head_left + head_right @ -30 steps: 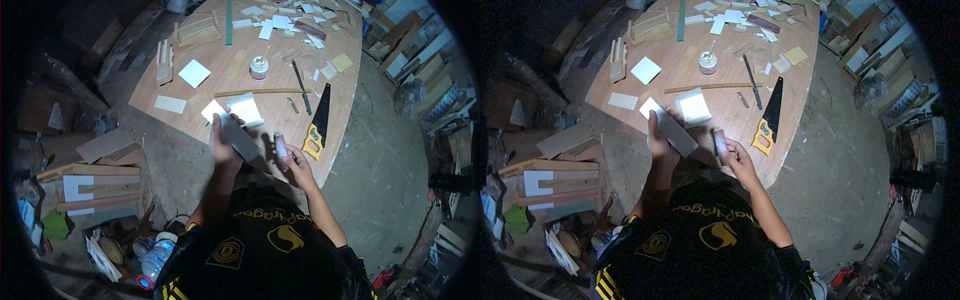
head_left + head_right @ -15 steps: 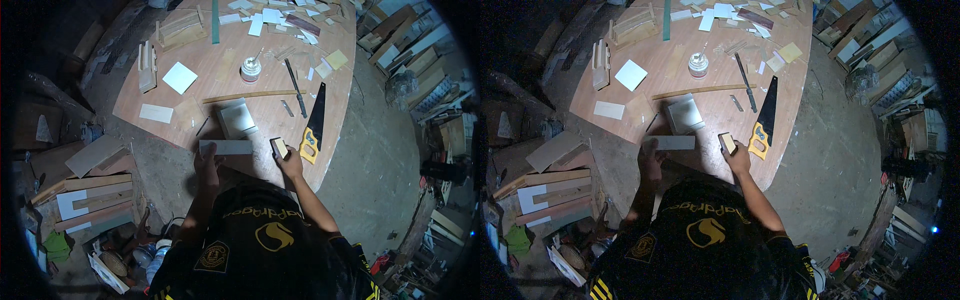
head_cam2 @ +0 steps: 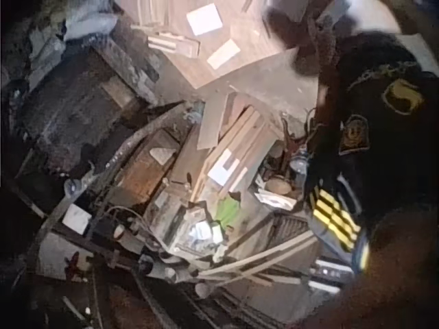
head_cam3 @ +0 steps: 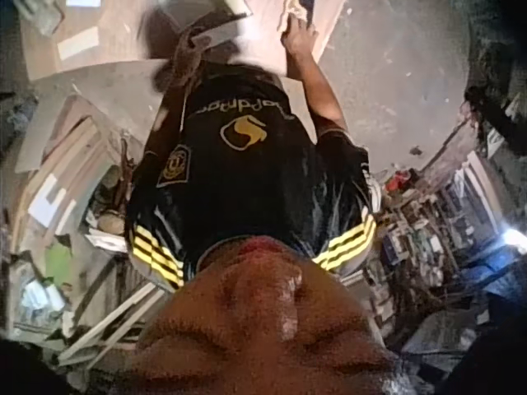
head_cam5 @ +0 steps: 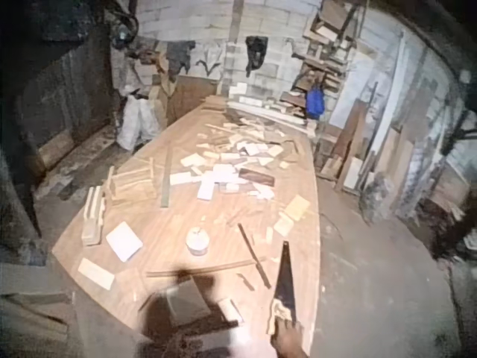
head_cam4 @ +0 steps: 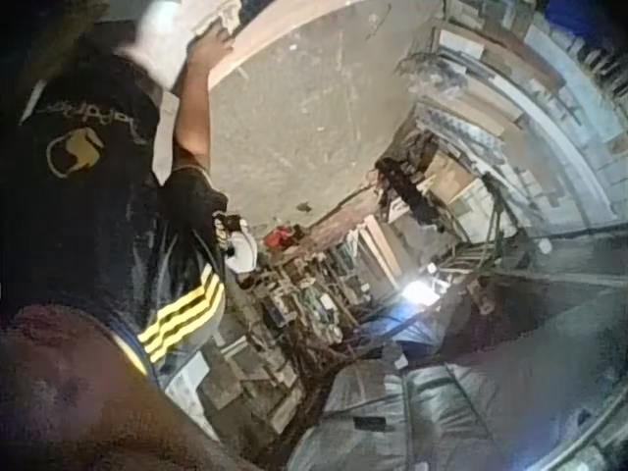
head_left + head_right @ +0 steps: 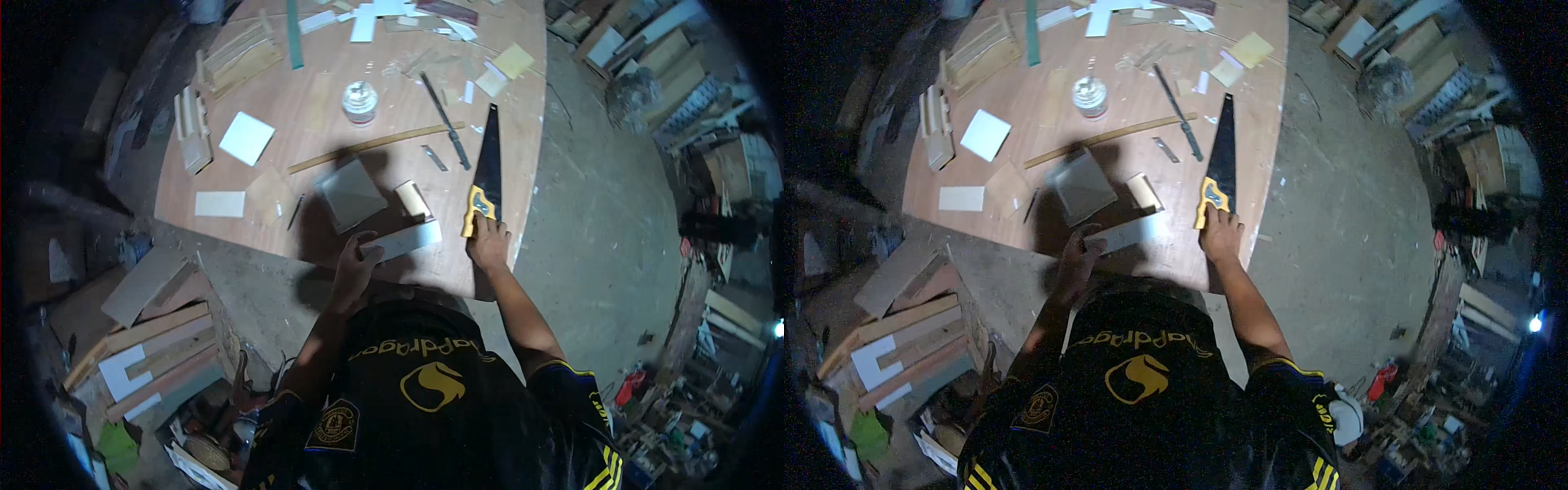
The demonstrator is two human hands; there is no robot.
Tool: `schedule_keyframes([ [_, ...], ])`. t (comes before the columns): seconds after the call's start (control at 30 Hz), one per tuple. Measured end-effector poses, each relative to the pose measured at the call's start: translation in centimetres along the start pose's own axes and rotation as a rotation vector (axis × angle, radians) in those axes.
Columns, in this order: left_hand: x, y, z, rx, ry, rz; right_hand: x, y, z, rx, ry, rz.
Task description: Sanding, sawing, and marking wood pieces to build a small box.
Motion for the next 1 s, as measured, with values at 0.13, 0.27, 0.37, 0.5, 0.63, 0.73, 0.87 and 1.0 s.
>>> schedule_keyframes([
  [0.13, 4.3, -4.5, -3.4, 0.073, -0.207, -0.370, 0.2, 0.9, 0.1, 0.015, 0.028, -0.073],
  [0.27, 8.6, -6.4, -3.9, 0.015, -0.309, -0.517, -1.8, 4.2, 1.7, 0.111, 0.360, -0.251],
  [0.37, 12.3, -10.1, -5.4, 0.159, -0.305, -0.544, -5.3, 8.0, 4.8, 0.155, 0.555, -0.359],
  [0.5, 18.1, -9.7, -5.9, 0.070, -0.321, -0.443, -10.6, 9.7, 9.0, 0.297, 0.700, -0.580],
  [0.63, 22.0, -8.4, -5.8, 0.579, -0.131, -1.150, -12.0, 12.3, 12.4, 0.192, 0.970, -0.729],
  [0.73, 24.0, -8.5, -6.0, 0.903, 0.100, -1.190, -11.4, 15.2, 14.5, 0.306, 0.936, -0.882],
  [0.87, 28.4, -6.7, -5.3, 1.056, -0.132, -1.136, -11.1, 16.2, 16.0, 0.436, 0.827, -1.091],
  [1.0, 31.3, -11.0, -8.2, 1.045, -0.339, -1.193, -10.2, 16.6, 17.0, 0.494, 0.770, -1.070],
])
Point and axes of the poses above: each hand's wrist, its own z-axis away from the middle knuckle, its own x-axis out of the palm, y = z × x, the point moved 2 cm from there along -z, towards the middle knuckle, and after that the axes turned 7 degrees about -z, right-handed, at the moved point
